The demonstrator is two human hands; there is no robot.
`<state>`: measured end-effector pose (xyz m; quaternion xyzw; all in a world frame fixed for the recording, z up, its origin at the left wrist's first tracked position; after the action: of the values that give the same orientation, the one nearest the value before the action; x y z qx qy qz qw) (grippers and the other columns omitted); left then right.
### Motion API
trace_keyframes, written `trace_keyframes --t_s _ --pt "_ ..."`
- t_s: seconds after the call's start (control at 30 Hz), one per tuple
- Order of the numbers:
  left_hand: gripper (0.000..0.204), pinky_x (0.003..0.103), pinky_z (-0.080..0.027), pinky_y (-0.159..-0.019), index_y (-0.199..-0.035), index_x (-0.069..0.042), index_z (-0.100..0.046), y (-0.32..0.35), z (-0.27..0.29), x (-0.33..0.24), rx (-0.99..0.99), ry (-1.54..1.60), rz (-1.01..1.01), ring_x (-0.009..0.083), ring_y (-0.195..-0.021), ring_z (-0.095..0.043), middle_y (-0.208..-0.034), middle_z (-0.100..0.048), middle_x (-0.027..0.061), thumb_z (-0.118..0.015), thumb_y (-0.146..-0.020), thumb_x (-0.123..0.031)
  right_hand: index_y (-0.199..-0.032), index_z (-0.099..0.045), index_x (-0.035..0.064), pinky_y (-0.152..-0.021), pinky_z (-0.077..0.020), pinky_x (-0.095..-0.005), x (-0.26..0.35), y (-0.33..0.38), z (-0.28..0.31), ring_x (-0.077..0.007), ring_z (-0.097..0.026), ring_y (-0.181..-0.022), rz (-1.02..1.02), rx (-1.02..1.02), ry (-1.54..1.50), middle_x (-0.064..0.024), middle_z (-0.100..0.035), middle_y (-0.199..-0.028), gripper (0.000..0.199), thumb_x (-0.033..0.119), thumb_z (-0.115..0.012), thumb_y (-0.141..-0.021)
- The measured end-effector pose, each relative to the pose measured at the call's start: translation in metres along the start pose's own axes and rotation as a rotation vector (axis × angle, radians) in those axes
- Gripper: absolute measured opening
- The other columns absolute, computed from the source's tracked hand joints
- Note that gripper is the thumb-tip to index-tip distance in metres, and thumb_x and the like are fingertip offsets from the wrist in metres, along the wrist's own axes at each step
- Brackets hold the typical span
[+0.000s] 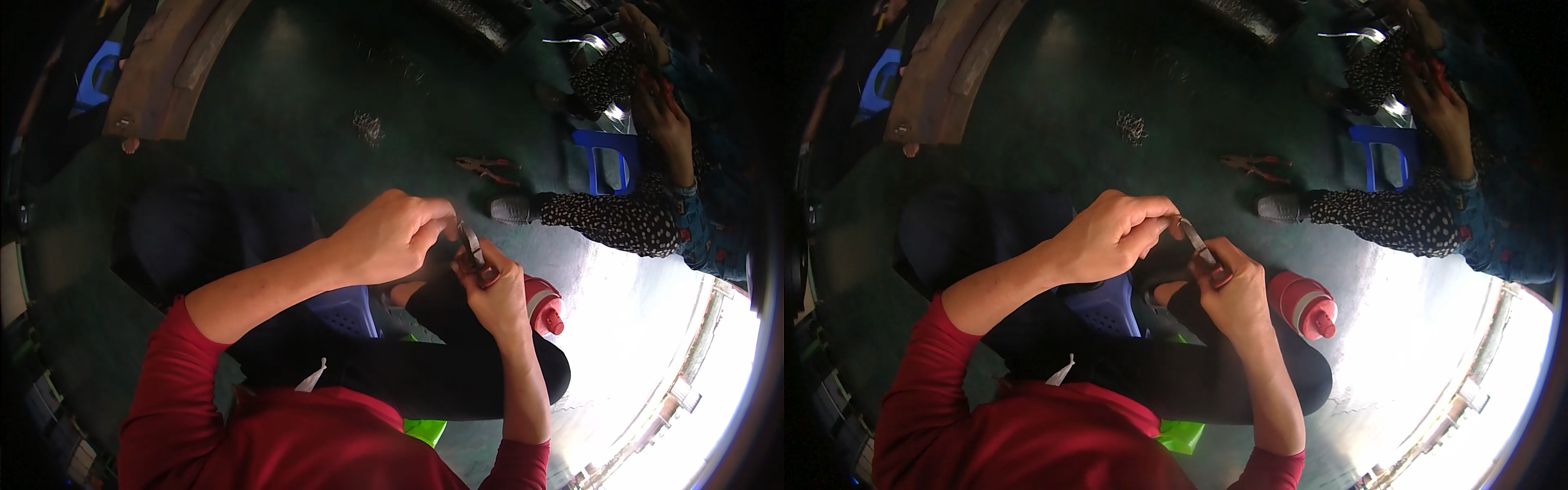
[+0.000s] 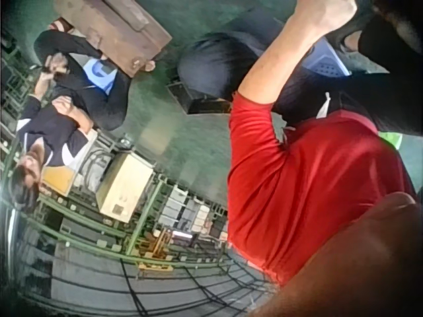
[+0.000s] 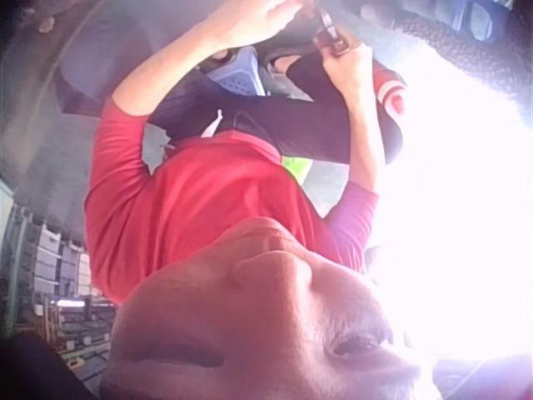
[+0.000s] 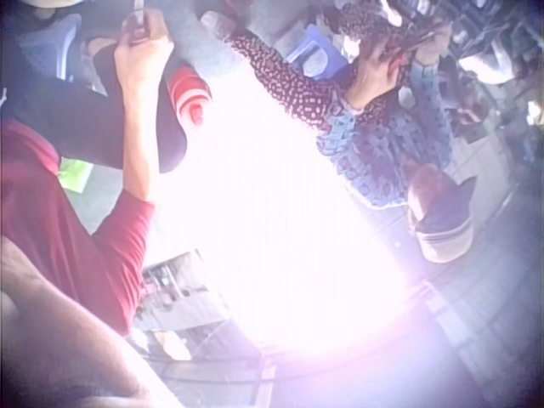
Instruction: The person repeatedly picks up small metal wire pieces from the floor and bends them into hooks using pliers. The bent pieces are placed back on the floor in a growing pile. Other people are seated nearby performing similar tasks.
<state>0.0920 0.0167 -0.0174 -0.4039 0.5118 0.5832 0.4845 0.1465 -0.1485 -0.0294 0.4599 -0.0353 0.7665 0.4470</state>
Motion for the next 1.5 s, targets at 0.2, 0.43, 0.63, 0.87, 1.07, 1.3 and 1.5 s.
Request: trace_keyframes --t_s 0.2,0.43,0.63,0.87,1.07,1.3,1.5 --pt "0.02 0.028 -0.04 -0.05 -0.094 0.002 -0.065 0.002 0.0 0.002 -0.034 0.008 0.02 0.0088 -0.051 -0.048 -0.056 -0.053 0.0046 -0.046 -0.094 -0.006 -0.094 -0.061 0.0033 -0.064 -0.0495 -0.036 0.001 -0.002 -0.002 -0.0315 -0.066 -0.072 0.062 -0.066 0.063 -0.0141 -0.064 -0.081 0.019 -0.003 -0.066 -0.077" --pt "0.021 0.027 -0.04 -0.05 -0.094 0.002 -0.064 0.004 -0.002 0.004 -0.056 0.06 0.056 0.0084 -0.052 -0.05 -0.058 -0.054 0.0042 -0.045 -0.095 -0.007 -0.095 -0.06 0.0044 -0.064 -0.0499 -0.0371 0.002 -0.003 -0.003 -0.0335 -0.065 -0.076 0.086 -0.13 0.118 -0.0138 -0.063 -0.086 0.025 -0.006 -0.064 -0.073" --pt "0.022 0.027 -0.04 -0.05 -0.094 0.002 -0.064 0.006 -0.001 0.005 -0.063 0.066 0.078 0.0078 -0.053 -0.051 -0.058 -0.055 0.0039 -0.045 -0.095 -0.007 -0.098 -0.06 0.0052 -0.066 -0.0504 -0.0383 0.006 -0.003 -0.002 -0.0337 -0.065 -0.077 0.108 -0.174 0.173 -0.0136 -0.063 -0.089 0.032 -0.01 -0.06 -0.07" --pt "0.021 0.025 -0.041 -0.051 -0.097 0.003 -0.065 0.001 0.004 0.004 -0.036 0.104 0.081 0.0071 -0.054 -0.052 -0.06 -0.058 0.0044 -0.046 -0.095 -0.008 -0.103 -0.059 0.0032 -0.068 -0.0512 -0.0361 0.01 -0.01 -0.003 -0.0311 -0.065 -0.079 0.22 -0.17 0.195 -0.0132 -0.064 -0.089 0.034 -0.01 -0.06 -0.072" --pt "0.022 0.022 -0.051 -0.06 -0.105 0.003 -0.065 -0.009 0.026 0.005 -0.089 0.212 0.155 0.011 -0.069 -0.066 -0.079 -0.069 0.0094 -0.049 -0.098 -0.01 -0.112 -0.059 -0.001 -0.068 -0.0497 -0.0288 0.0 -0.015 -0.006 -0.0143 -0.064 -0.077 -0.193 0.245 -0.26 -0.0079 -0.068 -0.091 0.029 0.002 -0.068 -0.084" --pt "0.029 0.028 -0.058 -0.079 -0.119 -0.001 -0.063 -0.018 0.034 0.009 -0.188 0.623 0.204 0.0177 -0.092 -0.069 -0.104 -0.068 0.0137 -0.053 -0.099 -0.021 -0.125 -0.048 -0.0011 -0.068 -0.0543 -0.0315 0.03 -0.003 -0.024 -0.0207 -0.067 -0.089 -0.363 0.671 -0.908 -0.0121 -0.065 -0.105 0.04 0.012 -0.063 -0.091" --pt "0.028 0.031 -0.057 -0.083 -0.12 -0.001 -0.063 -0.021 0.032 -0.006 -0.266 0.564 0.064 0.0203 -0.095 -0.069 -0.106 -0.069 0.0144 -0.05 -0.101 -0.017 -0.125 -0.045 -0.0009 -0.085 -0.0561 -0.0504 0.037 0.001 -0.026 -0.0373 -0.063 -0.108 -0.435 0.778 -1.142 -0.0185 -0.062 -0.109 0.043 0.014 -0.066 -0.09"
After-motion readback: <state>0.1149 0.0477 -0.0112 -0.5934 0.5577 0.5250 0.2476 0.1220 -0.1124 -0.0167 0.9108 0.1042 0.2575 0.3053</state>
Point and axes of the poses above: each hand's wrist, its own y-axis away from the middle knuckle, its own z-axis out of the back of the hand, x = y × z, the point moved 6 cm from there along -y, towards the middle knuckle
